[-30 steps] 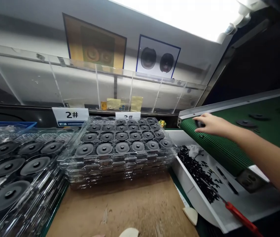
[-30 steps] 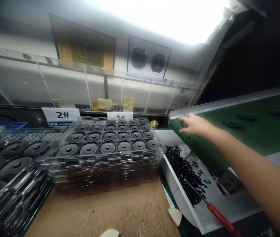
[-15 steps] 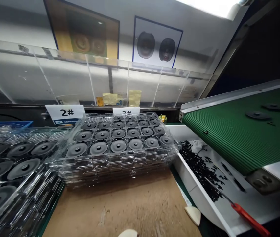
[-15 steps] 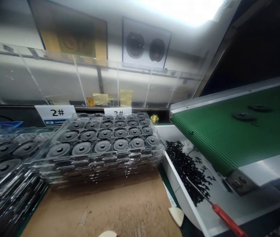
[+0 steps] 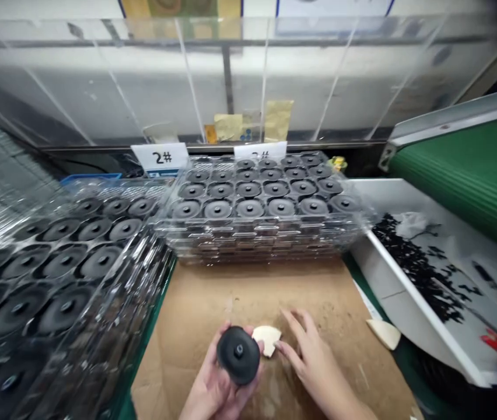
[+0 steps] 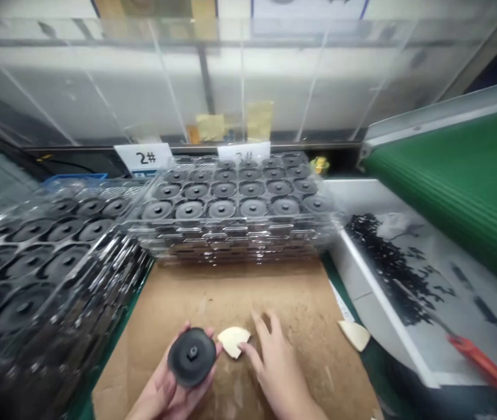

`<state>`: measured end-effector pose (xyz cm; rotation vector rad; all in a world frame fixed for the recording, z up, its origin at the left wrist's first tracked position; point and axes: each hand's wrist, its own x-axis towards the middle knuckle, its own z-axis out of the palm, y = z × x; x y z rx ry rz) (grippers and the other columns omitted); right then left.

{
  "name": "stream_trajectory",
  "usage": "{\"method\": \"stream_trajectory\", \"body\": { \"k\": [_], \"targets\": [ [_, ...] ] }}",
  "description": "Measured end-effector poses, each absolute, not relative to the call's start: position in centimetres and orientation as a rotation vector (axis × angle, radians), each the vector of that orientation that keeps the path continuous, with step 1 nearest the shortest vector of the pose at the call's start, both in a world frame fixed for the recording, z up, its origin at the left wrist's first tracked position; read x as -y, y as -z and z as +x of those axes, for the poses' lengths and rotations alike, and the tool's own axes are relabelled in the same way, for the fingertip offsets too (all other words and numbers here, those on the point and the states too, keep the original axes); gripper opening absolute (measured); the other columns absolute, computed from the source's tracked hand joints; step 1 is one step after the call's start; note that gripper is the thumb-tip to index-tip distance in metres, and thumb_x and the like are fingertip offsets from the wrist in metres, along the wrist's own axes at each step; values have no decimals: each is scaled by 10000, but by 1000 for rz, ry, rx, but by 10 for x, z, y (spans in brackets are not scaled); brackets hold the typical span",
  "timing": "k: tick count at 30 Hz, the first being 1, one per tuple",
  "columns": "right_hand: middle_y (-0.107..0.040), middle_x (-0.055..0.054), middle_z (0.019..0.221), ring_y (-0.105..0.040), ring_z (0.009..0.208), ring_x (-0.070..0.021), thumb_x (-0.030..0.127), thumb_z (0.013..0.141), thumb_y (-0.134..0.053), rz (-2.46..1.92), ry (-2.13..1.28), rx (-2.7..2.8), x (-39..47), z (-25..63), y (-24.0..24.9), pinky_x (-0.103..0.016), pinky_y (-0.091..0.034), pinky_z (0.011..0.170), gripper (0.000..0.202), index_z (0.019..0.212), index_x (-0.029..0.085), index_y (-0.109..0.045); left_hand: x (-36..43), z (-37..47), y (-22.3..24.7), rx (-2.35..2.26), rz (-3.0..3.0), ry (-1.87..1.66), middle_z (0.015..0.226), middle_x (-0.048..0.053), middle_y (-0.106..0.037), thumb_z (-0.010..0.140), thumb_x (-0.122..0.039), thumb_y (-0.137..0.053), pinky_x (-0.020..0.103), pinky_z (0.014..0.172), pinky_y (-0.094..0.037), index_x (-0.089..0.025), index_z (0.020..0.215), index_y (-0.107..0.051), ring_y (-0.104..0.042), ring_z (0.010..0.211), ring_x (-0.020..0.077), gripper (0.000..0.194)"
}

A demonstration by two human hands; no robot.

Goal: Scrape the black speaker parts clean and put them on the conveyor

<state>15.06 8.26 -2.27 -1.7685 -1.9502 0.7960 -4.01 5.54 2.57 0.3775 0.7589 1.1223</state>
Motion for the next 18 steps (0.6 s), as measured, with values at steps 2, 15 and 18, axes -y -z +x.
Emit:
{"method": "stream_trajectory", "body": {
  "k": [2,15,18],
  "targets": [
    [-400,-158,1325,-525,1096,-298,277,837,-500,-1683,-752,2049,-87,132,33,-440,-475,869,346,1171,198,-547,-54,-51,-21,-693,234,-1188,1264,23,-546,692,-477,-684,324,957,-406,-375,1143,-544,-474,1178,270,484],
    [-638,-34,992,-604,873,-180,214,864,-468,-1040,-804,1976,-90,98,-63,-292,-509,736,352,1210,280,-465,-52,-53,-23,-772,89,-1238,1131,77,-628,527,-346,-822,302,915,-448,-267,1068,-639,-567,1062,260,577],
    [-663,-3,838,-609,700,-157,176,849,-470,-914,-751,2121,-79,87,-79,-268,-497,647,332,1164,281,-485,-52,-46,-26,-762,140,-1208,1042,62,-662,465,-382,-836,360,914,-452,-282,1018,-666,-612,965,268,588]
  ]
}}
